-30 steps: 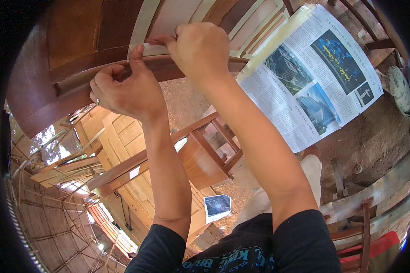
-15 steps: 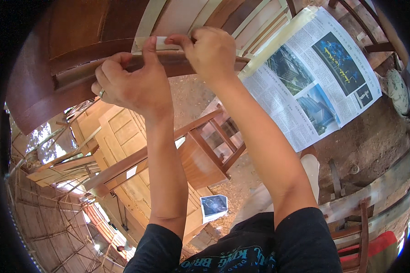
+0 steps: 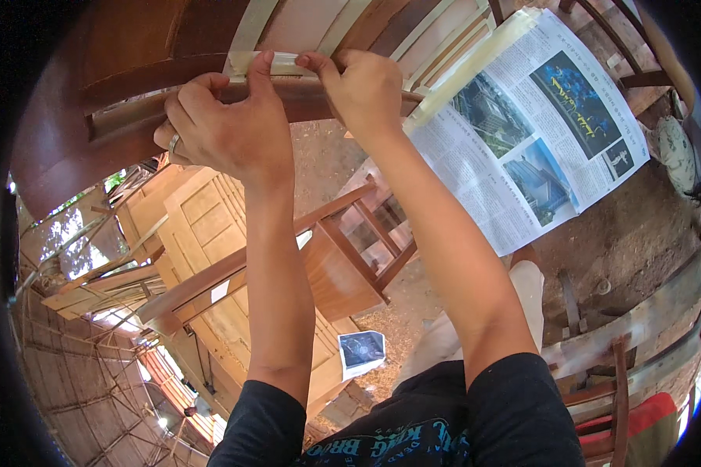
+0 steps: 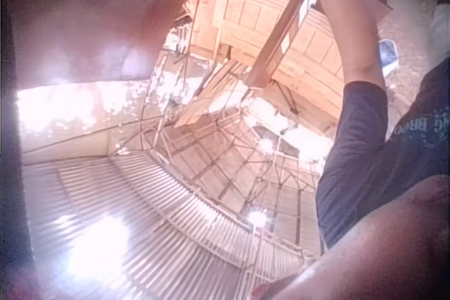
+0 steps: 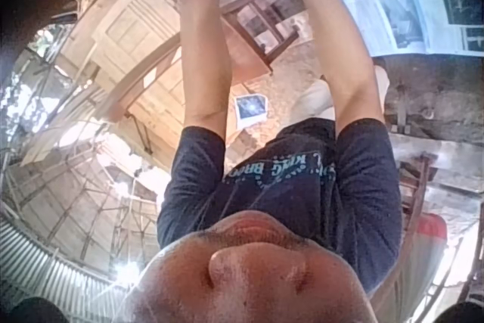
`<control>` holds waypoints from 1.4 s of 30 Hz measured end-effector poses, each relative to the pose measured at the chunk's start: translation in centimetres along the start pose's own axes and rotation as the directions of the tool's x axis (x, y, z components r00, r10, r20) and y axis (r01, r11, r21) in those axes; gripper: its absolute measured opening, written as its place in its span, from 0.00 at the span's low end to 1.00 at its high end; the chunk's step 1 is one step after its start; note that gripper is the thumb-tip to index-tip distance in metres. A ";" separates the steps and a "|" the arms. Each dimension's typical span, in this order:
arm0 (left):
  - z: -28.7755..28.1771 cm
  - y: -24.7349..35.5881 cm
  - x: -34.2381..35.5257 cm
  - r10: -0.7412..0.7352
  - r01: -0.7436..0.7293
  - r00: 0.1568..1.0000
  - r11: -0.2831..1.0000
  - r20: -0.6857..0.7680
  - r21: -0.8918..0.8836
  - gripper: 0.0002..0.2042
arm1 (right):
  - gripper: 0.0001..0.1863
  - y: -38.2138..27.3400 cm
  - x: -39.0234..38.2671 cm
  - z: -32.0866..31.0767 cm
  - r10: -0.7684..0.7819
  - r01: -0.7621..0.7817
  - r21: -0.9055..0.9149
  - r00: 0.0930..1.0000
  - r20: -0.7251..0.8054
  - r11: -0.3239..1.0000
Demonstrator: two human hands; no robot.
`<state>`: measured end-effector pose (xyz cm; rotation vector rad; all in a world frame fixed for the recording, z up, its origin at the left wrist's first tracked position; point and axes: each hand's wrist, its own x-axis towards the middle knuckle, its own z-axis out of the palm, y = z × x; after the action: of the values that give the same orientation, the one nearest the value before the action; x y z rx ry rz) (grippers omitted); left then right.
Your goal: Masking wooden chairs with tape and newspaper for finishing.
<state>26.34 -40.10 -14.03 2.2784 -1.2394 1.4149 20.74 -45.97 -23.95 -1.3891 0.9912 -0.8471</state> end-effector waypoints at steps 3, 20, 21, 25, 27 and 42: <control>-0.5 0.0 0.2 -0.006 0.006 1.000 1.000 0.005 -0.008 0.20 | 0.33 -0.3 0.3 -0.3 0.136 -0.136 -0.012 0.989 0.049 0.991; -28.9 -3.8 -27.4 0.039 0.456 0.183 0.882 0.982 -0.120 0.12 | 0.28 -6.0 -0.8 1.2 0.008 0.001 -0.088 0.994 0.109 0.996; -31.2 -4.0 -30.6 -0.014 0.474 0.094 0.880 0.995 -0.033 0.14 | 0.27 -3.8 -0.4 1.8 -0.029 0.037 -0.120 0.997 0.066 0.992; -43.0 -9.0 -45.0 -0.096 0.709 -0.205 0.671 0.974 0.215 0.13 | 0.25 -0.8 0.6 1.3 -0.056 0.090 -0.214 0.986 0.159 0.973; -46.8 -10.1 -49.1 -0.338 0.603 -0.265 0.673 0.903 0.429 0.09 | 0.32 3.4 2.3 -0.5 0.095 -0.077 -0.174 0.991 0.097 0.982; -31.8 -28.5 -50.9 -0.894 0.979 0.015 0.103 0.448 0.174 0.12 | 0.15 26.5 -32.2 -28.3 0.730 0.127 -0.902 0.545 0.411 0.413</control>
<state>16.39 23.33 -31.23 2.3755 0.3835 0.1537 -19.76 -26.15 -46.53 -2.0083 0.9278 0.8318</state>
